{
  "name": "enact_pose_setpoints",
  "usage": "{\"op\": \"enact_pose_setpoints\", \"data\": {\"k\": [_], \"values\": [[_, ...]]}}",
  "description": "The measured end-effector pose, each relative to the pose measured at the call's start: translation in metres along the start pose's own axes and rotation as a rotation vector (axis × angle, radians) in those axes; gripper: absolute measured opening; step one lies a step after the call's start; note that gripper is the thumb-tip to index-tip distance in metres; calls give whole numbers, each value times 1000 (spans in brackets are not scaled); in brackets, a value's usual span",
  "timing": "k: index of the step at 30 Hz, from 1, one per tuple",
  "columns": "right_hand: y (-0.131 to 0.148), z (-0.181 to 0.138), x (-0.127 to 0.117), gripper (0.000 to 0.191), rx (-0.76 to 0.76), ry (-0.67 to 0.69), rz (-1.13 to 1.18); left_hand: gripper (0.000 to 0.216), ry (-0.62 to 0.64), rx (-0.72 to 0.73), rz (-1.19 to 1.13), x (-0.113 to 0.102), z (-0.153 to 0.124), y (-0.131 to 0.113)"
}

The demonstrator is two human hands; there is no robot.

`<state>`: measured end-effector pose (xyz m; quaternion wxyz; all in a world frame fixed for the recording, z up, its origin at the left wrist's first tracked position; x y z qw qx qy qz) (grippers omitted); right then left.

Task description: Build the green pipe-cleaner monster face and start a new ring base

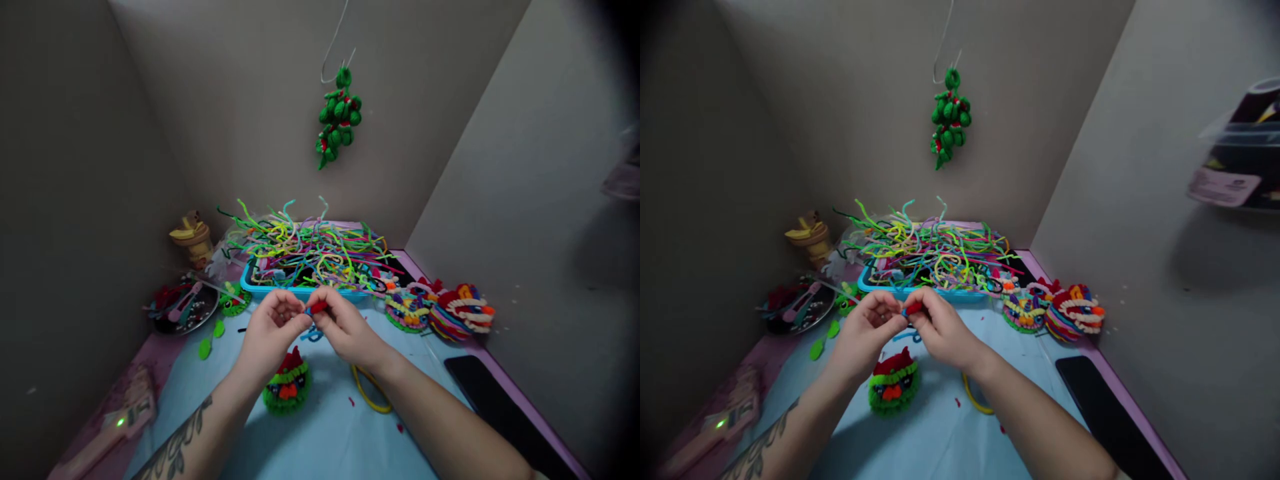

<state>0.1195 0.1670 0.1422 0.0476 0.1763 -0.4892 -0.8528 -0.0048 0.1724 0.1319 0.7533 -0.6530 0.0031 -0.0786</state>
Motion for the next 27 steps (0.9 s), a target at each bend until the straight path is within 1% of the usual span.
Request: {"op": "enact_pose_setpoints", "data": {"k": [3, 5, 8, 11, 14, 17, 19, 22, 25, 27], "values": [[3, 0, -1, 7, -29, -47, -23, 19, -17, 38, 25, 0, -1, -1], [2, -1, -2, 6, -31, -78, -24, 16, -46, 90, 93, -1, -4, -4], [-1, -1, -2, 4, -5, -113, 0, 14, -84, 245, 297, -3, -8, -13], [-7, -1, -2, 4, 41, -136, 34, 14, -76, 400, 475, -1, -12, -23], [-11, -1, -2, 8, 84, -148, 84, 12, -88, 501, 524, -2, -13, -29], [-15, 0, -3, 13, 153, -157, 179, 11, -102, 545, 514, -3, -13, -32], [-17, 2, -4, 13, 186, -156, 226, 9, -106, 513, 501, -4, -11, -30], [-16, 3, -5, 10, 205, -138, 245, 8, -94, 367, 454, -5, -7, -23], [-15, 4, -8, 8, 210, -127, 168, 12, -68, 185, 351, -6, -3, -13], [-13, 4, -10, 8, 193, -128, 89, 13, -52, 99, 282, -6, -1, -8]]}}
Point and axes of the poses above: each hand's wrist, its own z-axis towards the middle knuckle, its own x-axis out of the palm, y = z × x, the point moved 6 cm from there along z, towards the middle knuckle, and after that the axes turned 3 degrees about z, right-handed, at the moved point
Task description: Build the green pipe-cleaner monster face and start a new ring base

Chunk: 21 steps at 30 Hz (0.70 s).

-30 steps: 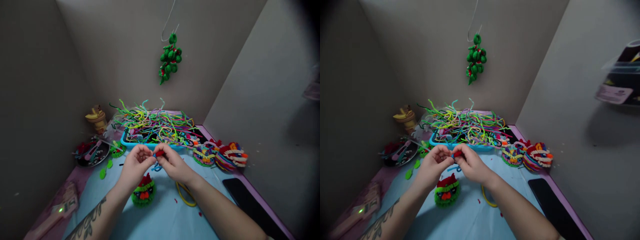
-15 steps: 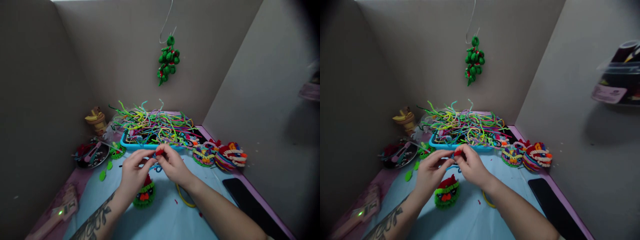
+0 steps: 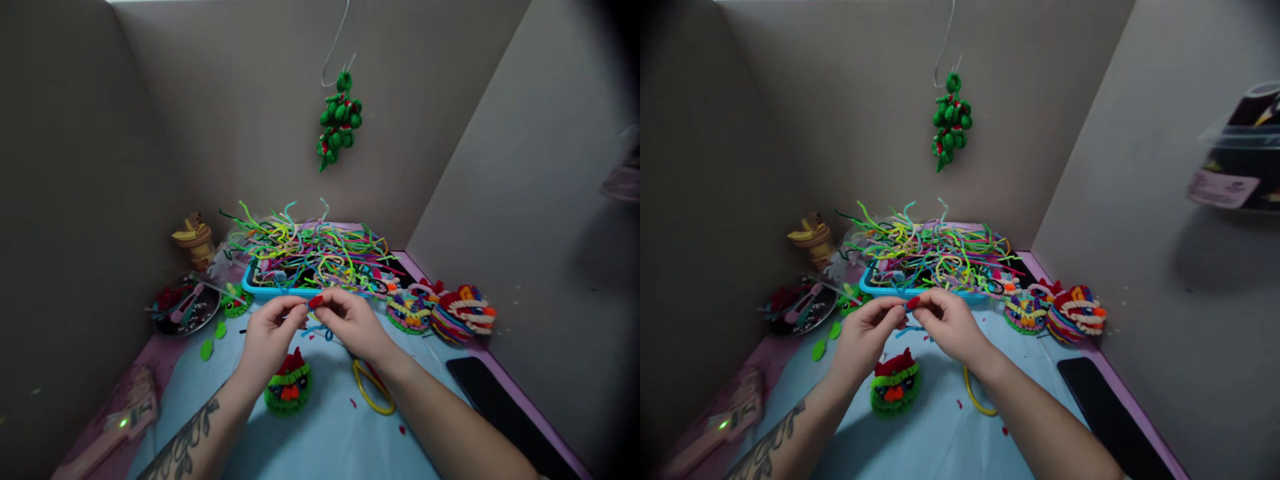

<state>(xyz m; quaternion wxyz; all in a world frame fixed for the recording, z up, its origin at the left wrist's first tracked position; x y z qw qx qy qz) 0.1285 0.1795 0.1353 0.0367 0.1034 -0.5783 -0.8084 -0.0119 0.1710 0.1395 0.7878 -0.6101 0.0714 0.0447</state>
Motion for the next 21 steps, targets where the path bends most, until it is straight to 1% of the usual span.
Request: {"op": "enact_pose_setpoints", "data": {"k": [5, 12, 15, 18, 21], "values": [[5, -1, 0, 8, -38, 8, -103, 16, 55, -112, -125, 3, 2, 5], [17, -2, 3, 19, -159, 25, -261, 16, 130, -139, -175, 8, 4, 8], [15, -2, 3, 18, -163, 22, -259, 16, 131, -139, -164, 8, 4, 9], [8, -2, 4, 17, -108, 17, -211, 15, 94, -67, -50, 4, 4, 6], [2, -2, 4, 16, -42, 11, -152, 14, 56, 127, 155, 0, 2, -5]]}}
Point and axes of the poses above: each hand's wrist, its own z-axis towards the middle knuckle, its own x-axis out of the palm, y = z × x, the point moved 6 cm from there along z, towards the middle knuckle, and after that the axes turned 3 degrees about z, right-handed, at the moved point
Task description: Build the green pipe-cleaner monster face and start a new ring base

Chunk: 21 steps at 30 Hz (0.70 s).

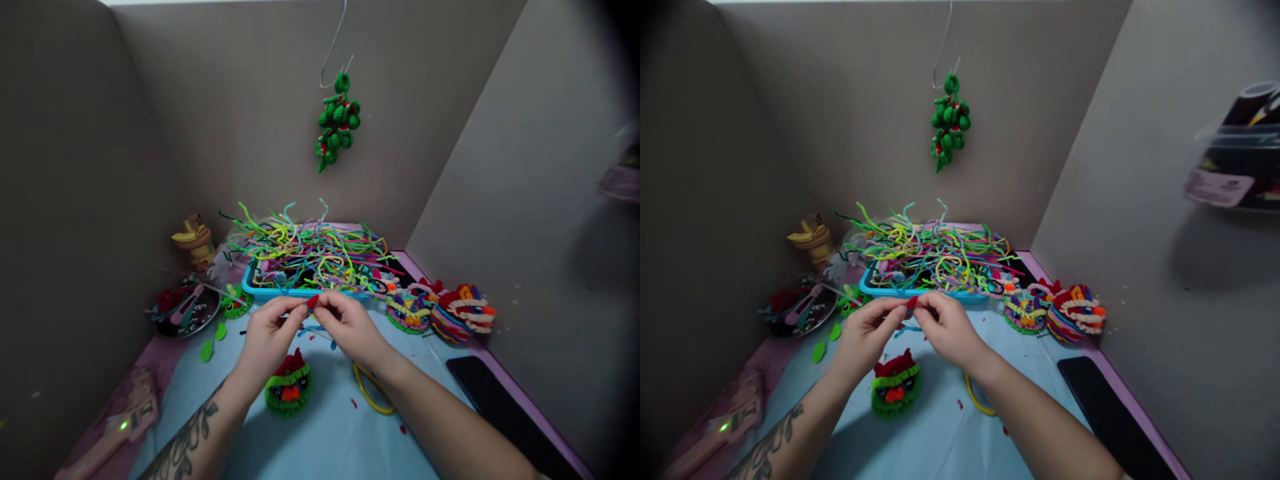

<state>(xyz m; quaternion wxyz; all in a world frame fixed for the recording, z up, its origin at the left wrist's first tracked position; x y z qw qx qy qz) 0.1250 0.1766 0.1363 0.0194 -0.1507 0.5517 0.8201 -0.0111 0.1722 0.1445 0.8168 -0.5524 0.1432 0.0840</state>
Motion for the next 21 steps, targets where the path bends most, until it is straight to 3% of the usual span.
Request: {"op": "enact_pose_setpoints", "data": {"k": [4, 12, 16, 21], "values": [[-3, 0, 1, 18, 51, 13, 68, 14, -41, 234, 208, -3, -4, -13], [3, 0, 2, 21, 13, 53, 67, 12, -87, 482, 383, -2, -10, -24], [7, -1, 2, 21, -15, 61, 83, 10, -105, 445, 342, -2, -9, -21], [2, -1, 0, 12, 40, 31, 189, 12, -77, 212, 167, -3, -4, -15]]}}
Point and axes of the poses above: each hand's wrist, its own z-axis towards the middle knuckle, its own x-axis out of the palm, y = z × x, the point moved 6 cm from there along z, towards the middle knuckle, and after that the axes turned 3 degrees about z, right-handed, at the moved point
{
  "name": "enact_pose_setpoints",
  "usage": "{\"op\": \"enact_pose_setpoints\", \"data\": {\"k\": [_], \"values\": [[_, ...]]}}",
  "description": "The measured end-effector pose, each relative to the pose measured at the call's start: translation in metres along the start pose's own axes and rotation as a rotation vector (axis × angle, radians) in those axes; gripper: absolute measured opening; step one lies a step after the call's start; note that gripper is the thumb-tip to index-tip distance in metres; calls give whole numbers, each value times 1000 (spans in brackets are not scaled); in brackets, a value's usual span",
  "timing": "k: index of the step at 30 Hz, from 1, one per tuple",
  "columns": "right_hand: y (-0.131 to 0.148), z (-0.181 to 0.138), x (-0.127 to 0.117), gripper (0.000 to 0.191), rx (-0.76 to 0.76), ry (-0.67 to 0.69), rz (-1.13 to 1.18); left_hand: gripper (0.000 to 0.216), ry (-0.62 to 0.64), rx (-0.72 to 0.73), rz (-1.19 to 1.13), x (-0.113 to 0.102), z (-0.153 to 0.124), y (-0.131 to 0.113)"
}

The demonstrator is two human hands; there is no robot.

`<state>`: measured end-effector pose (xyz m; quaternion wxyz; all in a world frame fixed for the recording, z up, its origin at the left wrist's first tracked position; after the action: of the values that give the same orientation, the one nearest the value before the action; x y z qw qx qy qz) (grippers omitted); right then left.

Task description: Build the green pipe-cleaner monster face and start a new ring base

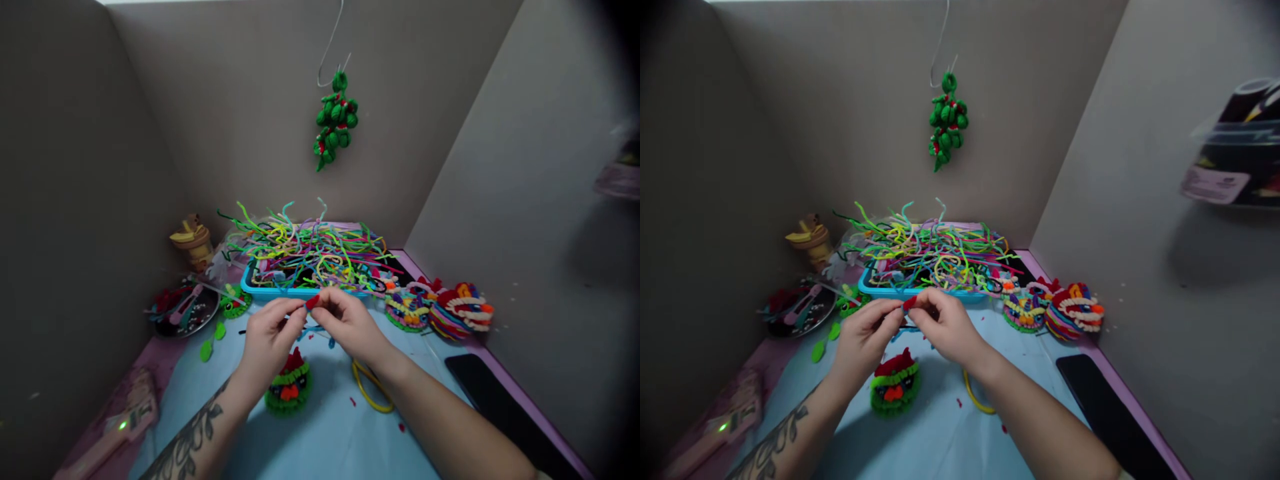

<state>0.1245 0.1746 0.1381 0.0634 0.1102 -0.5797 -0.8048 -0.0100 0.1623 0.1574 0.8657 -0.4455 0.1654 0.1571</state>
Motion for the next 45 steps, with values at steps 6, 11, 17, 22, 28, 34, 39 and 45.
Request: {"op": "enact_pose_setpoints", "data": {"k": [6, 11, 17, 22, 28, 34, 39, 45], "values": [[3, 1, -5, 6, -16, -10, -35, 17, 108, -402, -338, 13, -5, 18], [2, 3, -5, 8, 10, 14, -1, 19, 140, -618, -648, 26, -9, 31], [-4, 6, -1, 18, 30, 103, 194, 24, 266, -778, -866, 36, -11, 28], [2, 5, 0, 17, -40, 100, 177, 23, 275, -830, -958, 40, -14, 29], [-4, 5, -8, 12, -23, -31, 84, 28, 235, -691, -788, 34, -11, 27], [-4, 2, -10, 11, -25, -106, -20, 26, 84, -550, -553, 21, -6, 25], [-4, 1, -7, 10, -13, -105, 17, 23, 39, -529, -571, 18, -5, 25], [-2, 1, -2, 13, -11, -65, 31, 21, 19, -575, -608, 18, -7, 30]]}}
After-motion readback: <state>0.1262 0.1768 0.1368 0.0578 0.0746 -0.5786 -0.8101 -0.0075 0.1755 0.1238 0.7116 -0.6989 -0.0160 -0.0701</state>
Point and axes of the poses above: each hand's wrist, its own z-axis towards the middle knuckle, its own x-axis out of the palm, y = z × x, the point moved 6 cm from there along z, towards the middle knuckle, and after that the axes turned 3 degrees about z, right-handed, at the moved point
